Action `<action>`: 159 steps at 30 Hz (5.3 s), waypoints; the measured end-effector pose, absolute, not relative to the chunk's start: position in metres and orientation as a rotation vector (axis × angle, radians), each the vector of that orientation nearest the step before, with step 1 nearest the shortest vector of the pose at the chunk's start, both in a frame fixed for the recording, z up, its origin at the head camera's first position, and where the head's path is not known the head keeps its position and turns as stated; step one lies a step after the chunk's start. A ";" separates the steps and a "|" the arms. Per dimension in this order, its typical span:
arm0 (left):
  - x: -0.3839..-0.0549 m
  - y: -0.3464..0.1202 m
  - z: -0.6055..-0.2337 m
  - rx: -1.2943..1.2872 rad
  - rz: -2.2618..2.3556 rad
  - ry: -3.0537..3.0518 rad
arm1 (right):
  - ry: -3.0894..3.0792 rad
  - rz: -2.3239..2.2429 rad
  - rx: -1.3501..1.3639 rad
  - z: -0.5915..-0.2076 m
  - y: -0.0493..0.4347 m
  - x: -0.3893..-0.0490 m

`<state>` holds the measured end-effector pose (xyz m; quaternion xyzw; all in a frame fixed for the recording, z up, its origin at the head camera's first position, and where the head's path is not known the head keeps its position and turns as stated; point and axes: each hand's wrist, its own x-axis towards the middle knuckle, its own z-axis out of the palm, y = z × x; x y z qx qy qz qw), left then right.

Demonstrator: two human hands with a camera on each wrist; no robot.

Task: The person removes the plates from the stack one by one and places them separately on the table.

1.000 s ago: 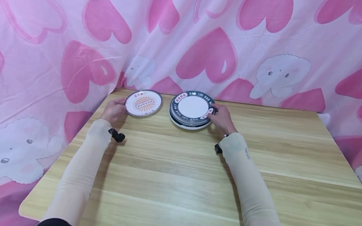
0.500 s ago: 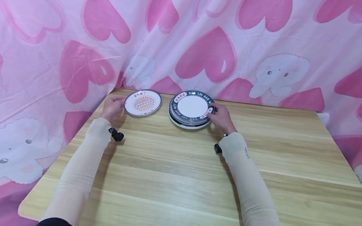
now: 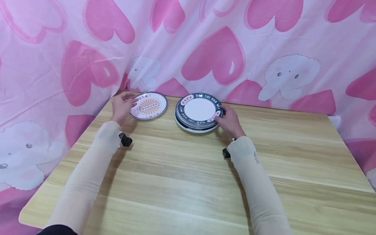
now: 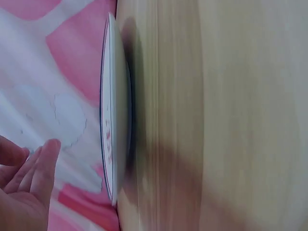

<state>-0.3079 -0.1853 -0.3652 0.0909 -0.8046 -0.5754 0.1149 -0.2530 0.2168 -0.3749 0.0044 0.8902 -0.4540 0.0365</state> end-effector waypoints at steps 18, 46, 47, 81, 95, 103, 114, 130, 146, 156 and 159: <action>-0.301 -0.117 -0.373 -0.242 -1.923 -2.602 | 2.727 -1.328 -0.034 -0.373 0.222 -0.255; -0.302 -0.072 -0.382 -0.351 -1.429 -2.845 | 2.704 -1.329 0.020 -0.373 0.220 -0.257; -0.301 -0.072 -0.382 -0.343 -1.423 -2.843 | 2.702 -1.335 0.018 -0.373 0.220 -0.257; -0.301 -0.062 -0.377 -0.394 -1.466 -2.921 | 2.784 -1.307 0.030 -0.375 0.220 -0.254; -0.306 -0.067 -0.377 -0.453 -1.492 -2.941 | 2.778 -1.448 0.253 -0.372 0.231 -0.247; -0.305 -0.068 -0.379 -0.411 -1.534 -2.964 | 2.653 -1.667 0.316 -0.374 0.232 -0.244; -0.302 -0.068 -0.379 -0.376 -1.542 -2.978 | 2.454 -1.859 0.304 -0.367 0.240 -0.238; -0.303 -0.065 -0.381 -0.376 -1.568 -2.947 | 2.346 -1.972 0.419 -0.368 0.253 -0.237; -0.305 -0.066 -0.382 -0.411 -1.506 -2.965 | 2.306 -2.085 0.445 -0.367 0.264 -0.233; -0.306 -0.064 -0.384 -0.406 -1.478 -2.994 | 2.298 -2.091 0.506 -0.367 0.282 -0.227; -0.306 -0.064 -0.384 -0.399 -1.465 -2.991 | 2.281 -2.121 0.508 -0.366 0.287 -0.226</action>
